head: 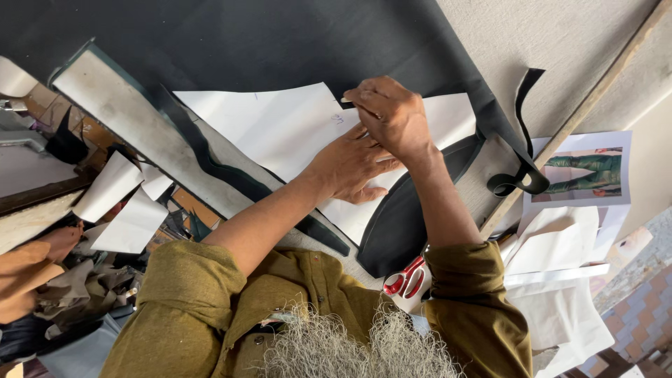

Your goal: The person places a paper pattern on a black fabric sheet, traces its outline with chalk, and then uses scissors to cut the fabric along the marked lines. The person removes the pattern and continues cutting the fabric into the desired shape.

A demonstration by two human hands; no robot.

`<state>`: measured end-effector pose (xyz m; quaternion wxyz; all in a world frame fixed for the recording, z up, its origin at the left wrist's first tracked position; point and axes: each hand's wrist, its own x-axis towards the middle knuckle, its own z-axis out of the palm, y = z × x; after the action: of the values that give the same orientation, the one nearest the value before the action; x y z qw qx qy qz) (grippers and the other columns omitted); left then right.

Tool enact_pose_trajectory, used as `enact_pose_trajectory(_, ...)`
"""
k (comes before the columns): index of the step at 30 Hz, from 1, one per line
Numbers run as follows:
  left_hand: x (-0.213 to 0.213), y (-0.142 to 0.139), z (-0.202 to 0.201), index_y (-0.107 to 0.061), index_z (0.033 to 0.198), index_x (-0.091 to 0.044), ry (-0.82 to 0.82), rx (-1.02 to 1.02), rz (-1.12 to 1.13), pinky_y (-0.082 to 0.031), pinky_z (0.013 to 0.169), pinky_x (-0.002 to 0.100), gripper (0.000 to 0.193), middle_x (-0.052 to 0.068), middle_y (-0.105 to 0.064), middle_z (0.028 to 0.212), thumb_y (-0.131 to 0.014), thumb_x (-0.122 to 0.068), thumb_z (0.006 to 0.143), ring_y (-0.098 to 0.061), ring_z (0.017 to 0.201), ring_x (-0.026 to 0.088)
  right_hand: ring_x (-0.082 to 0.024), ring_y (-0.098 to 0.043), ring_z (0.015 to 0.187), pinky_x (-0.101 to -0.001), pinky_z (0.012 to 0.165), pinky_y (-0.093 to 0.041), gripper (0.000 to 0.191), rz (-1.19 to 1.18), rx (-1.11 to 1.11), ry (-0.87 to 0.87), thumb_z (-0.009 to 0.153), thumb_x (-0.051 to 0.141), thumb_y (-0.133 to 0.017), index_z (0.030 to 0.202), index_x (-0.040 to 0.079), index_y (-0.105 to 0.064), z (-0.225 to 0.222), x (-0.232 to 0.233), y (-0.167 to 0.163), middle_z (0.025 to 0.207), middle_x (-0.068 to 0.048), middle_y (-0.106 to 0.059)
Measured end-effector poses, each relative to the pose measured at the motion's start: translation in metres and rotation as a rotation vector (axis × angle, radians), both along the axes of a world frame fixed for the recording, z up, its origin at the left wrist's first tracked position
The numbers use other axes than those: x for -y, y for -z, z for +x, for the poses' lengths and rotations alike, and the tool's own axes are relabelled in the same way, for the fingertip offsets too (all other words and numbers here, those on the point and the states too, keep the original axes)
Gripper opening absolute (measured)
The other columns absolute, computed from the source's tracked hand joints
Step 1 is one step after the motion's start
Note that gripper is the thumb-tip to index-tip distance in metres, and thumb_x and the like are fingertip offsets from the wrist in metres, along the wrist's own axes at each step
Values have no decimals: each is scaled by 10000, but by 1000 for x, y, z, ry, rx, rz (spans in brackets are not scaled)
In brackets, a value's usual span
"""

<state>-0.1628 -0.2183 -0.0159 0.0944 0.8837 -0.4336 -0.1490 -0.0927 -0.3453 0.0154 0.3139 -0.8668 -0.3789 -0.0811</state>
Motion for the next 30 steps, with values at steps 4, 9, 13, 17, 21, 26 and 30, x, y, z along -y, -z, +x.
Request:
enact_pose_trajectory(4,1,-2,0,-324,1567,-285,13,33,32,-69,1255,509,694,10,-280,1643,-355,-660,984,-172,1537,238,-175,-738,902,-276,731,-632,143,-25,69,16,906,-23,-769,1034,38,-789,-3,12,4,1021,-75,-723)
enact_pose_trajectory(9,4,-2,3,-279,1572,-318,-4,70,-66,-53,1243,494,726,-4,-198,1653,-414,-631,931,-120,1523,212,-188,-745,932,-269,725,-641,152,-87,106,86,933,-57,-773,1034,54,-794,10,60,8,1041,-94,-744)
enact_pose_trajectory(13,3,-2,3,-266,1570,-331,-21,-2,-81,-41,1261,483,728,-44,-144,1674,-424,-634,927,-81,1540,183,-180,-759,959,-246,733,-646,190,-179,172,175,976,-97,-747,1072,58,-799,23,116,1,1064,-113,-764)
enact_pose_trajectory(17,5,-4,2,-264,1573,-334,-32,1,-102,-45,1263,476,724,-58,-144,1677,-407,-632,929,-83,1537,174,-186,-759,967,-263,766,-655,143,-152,192,355,997,-77,-740,1073,35,-784,19,146,-9,1058,-116,-748)
enact_pose_trajectory(21,7,0,1,-231,1581,-336,-30,23,-67,-35,1263,480,728,-64,-129,1680,-378,-642,937,-69,1536,173,-182,-751,927,-252,692,-616,138,-17,140,442,1010,-109,-662,1030,21,-705,-2,117,-5,1040,-134,-727)
enact_pose_trajectory(26,-1,20,-4,-598,1304,-151,-61,103,-390,-272,1244,472,488,71,-455,1479,-564,-414,894,-360,1449,231,-153,-667,913,-275,774,-576,95,354,-199,549,1042,-19,-630,1127,-11,-588,-53,45,27,1053,-103,-651)
enact_pose_trajectory(30,-7,36,-11,-701,909,-89,-131,88,-532,-497,960,405,121,63,-608,1131,-638,-187,943,-561,1060,227,-141,-570,769,-279,685,-519,47,413,-143,653,1054,10,-619,1031,4,-578,-56,27,39,988,-79,-603)
